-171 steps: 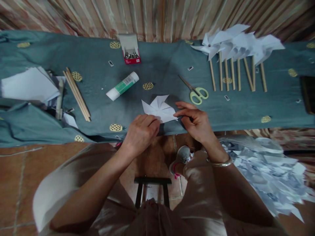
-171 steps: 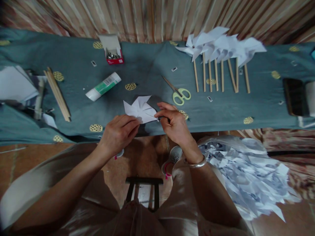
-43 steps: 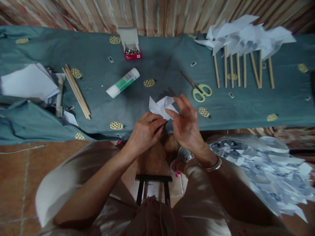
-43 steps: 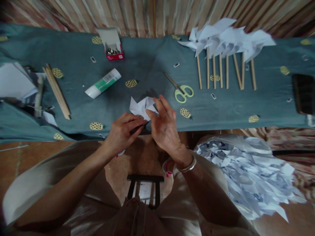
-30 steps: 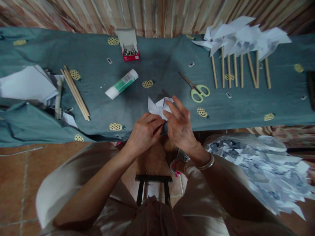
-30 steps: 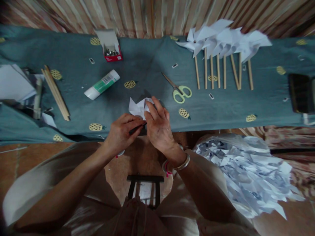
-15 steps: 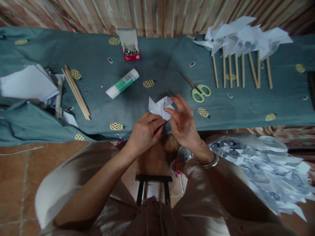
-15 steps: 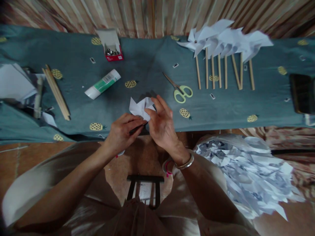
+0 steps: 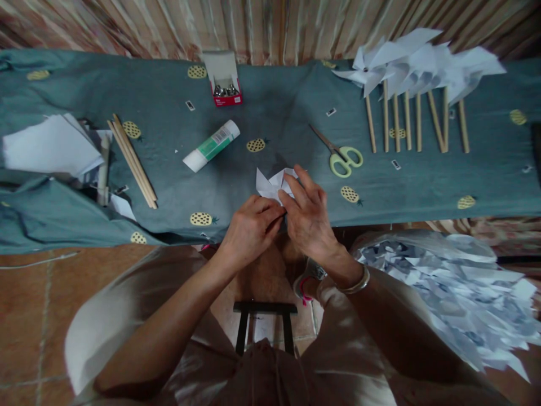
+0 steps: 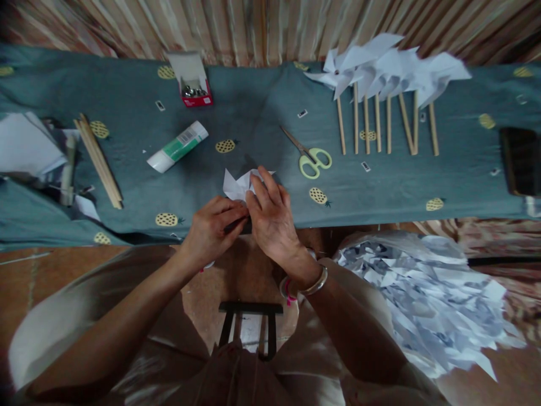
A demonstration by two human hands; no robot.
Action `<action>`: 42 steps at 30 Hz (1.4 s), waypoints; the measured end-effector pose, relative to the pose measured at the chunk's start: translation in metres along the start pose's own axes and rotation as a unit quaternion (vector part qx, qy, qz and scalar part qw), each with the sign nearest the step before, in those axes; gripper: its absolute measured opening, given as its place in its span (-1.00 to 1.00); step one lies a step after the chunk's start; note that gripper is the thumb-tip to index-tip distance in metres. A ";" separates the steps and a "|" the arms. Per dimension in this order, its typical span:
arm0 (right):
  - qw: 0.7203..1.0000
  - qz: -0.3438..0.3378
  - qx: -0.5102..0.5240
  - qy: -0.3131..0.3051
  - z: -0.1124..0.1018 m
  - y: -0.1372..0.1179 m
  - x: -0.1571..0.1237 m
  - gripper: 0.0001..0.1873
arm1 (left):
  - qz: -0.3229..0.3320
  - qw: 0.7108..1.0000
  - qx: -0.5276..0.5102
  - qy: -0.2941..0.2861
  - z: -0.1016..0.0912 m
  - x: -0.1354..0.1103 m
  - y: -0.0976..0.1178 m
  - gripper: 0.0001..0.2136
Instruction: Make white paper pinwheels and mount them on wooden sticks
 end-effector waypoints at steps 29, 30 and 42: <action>0.955 0.207 0.210 0.042 -0.019 0.025 0.016 -0.57 | -0.067 0.993 -0.082 0.058 -0.015 0.004 -0.001 -0.84; 0.951 0.214 0.218 0.047 -0.019 0.026 0.017 -0.57 | -0.090 0.989 -0.092 0.071 -0.018 0.005 -0.003 -0.83; 0.882 0.277 0.356 0.135 -0.019 0.025 0.035 -0.60 | -0.399 0.708 -0.574 0.095 -0.026 0.036 0.000 -0.57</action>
Point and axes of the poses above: each hand's wrist, its own x-axis towards the middle knuckle, its own z-axis out of the palm, y = z × x, the point moved 2 cm from there along x, towards the middle knuckle, and after that the axes turned 3 degrees about y, right-handed, at the moved point
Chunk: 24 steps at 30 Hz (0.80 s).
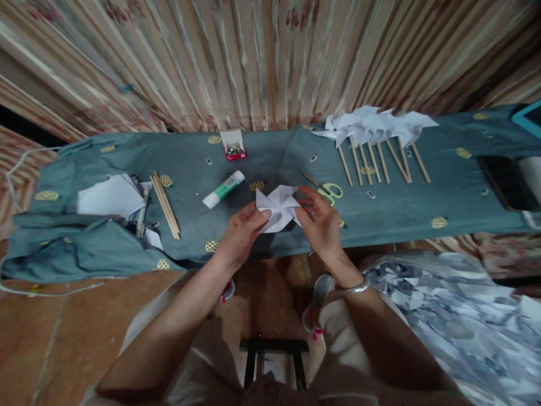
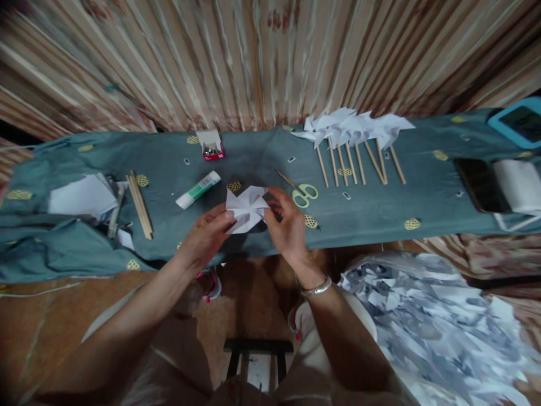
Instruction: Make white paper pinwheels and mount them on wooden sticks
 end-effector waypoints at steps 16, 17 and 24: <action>0.997 -0.011 0.049 -0.064 0.016 -0.015 -0.003 -0.54 | 0.001 0.998 0.015 0.068 -0.004 0.015 -0.007 -0.69; 0.995 0.002 0.070 -0.065 0.018 -0.015 -0.003 -0.54 | 0.005 0.997 0.016 0.069 -0.005 0.014 -0.006 -0.69; 0.988 0.033 0.143 -0.042 0.031 -0.007 -0.002 -0.55 | 0.022 0.997 0.021 0.072 -0.009 0.012 -0.002 -0.69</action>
Point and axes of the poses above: each hand's wrist, its own x-axis towards the middle knuckle, its own z-axis out of the palm, y = z × x, the point moved 2 cm from there along x, towards the middle knuckle, and after that the axes turned 3 degrees about y, right-handed, at the moved point
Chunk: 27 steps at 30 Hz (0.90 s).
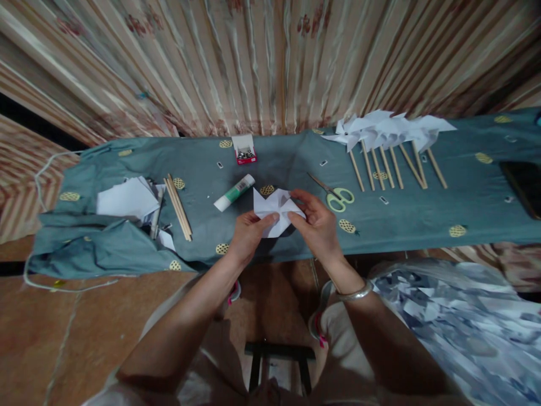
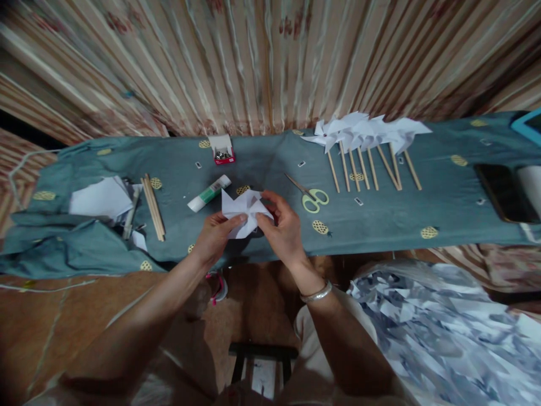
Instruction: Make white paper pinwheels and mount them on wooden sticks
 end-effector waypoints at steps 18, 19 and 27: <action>0.991 0.098 0.083 0.023 0.003 0.000 0.002 -0.50 | 0.015 0.999 0.026 0.022 -0.005 -0.001 0.005 -0.73; 0.991 0.102 0.086 0.021 0.003 0.000 0.002 -0.51 | 0.015 0.999 0.025 0.019 -0.005 -0.001 0.005 -0.73; 0.990 0.100 0.100 0.015 0.006 -0.002 0.002 -0.53 | 0.020 0.999 0.027 0.021 -0.006 -0.001 0.004 -0.74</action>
Point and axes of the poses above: each hand's wrist, its own x-axis towards the middle knuckle, its own z-axis out of the palm, y = z × x, the point moved 2 cm from there along x, towards the middle knuckle, and after that the axes turned 3 degrees about y, right-handed, at the moved point
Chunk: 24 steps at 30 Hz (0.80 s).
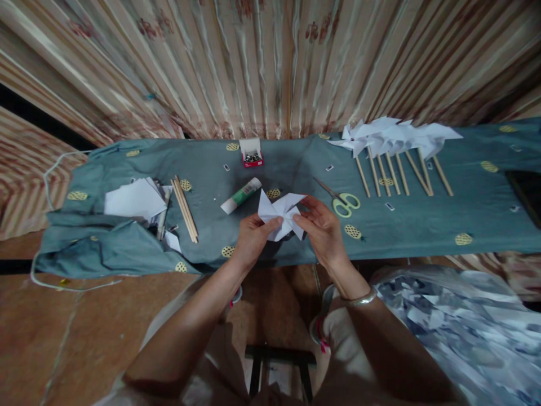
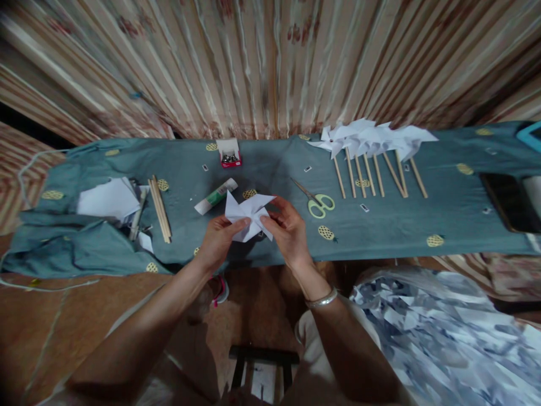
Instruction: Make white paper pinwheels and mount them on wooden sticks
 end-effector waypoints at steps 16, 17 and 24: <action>0.998 0.019 -0.048 0.027 -0.005 0.005 0.011 -0.74 | -0.006 0.998 -0.056 0.030 0.006 -0.012 0.008 -0.81; 0.998 0.018 -0.055 0.027 -0.004 0.005 0.014 -0.75 | -0.007 0.998 -0.061 0.029 0.005 -0.014 0.009 -0.80; 0.971 -0.095 -0.220 -0.026 0.017 -0.002 0.060 -0.80 | -0.020 0.993 -0.114 0.030 0.000 -0.024 0.018 -0.77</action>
Point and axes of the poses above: each hand's wrist, its own x-axis towards the middle knuckle, its own z-axis out of the palm, y = z × x, the point moved 2 cm from there along x, towards the middle knuckle, and after that the axes turned 3 degrees about y, right-handed, at the moved point
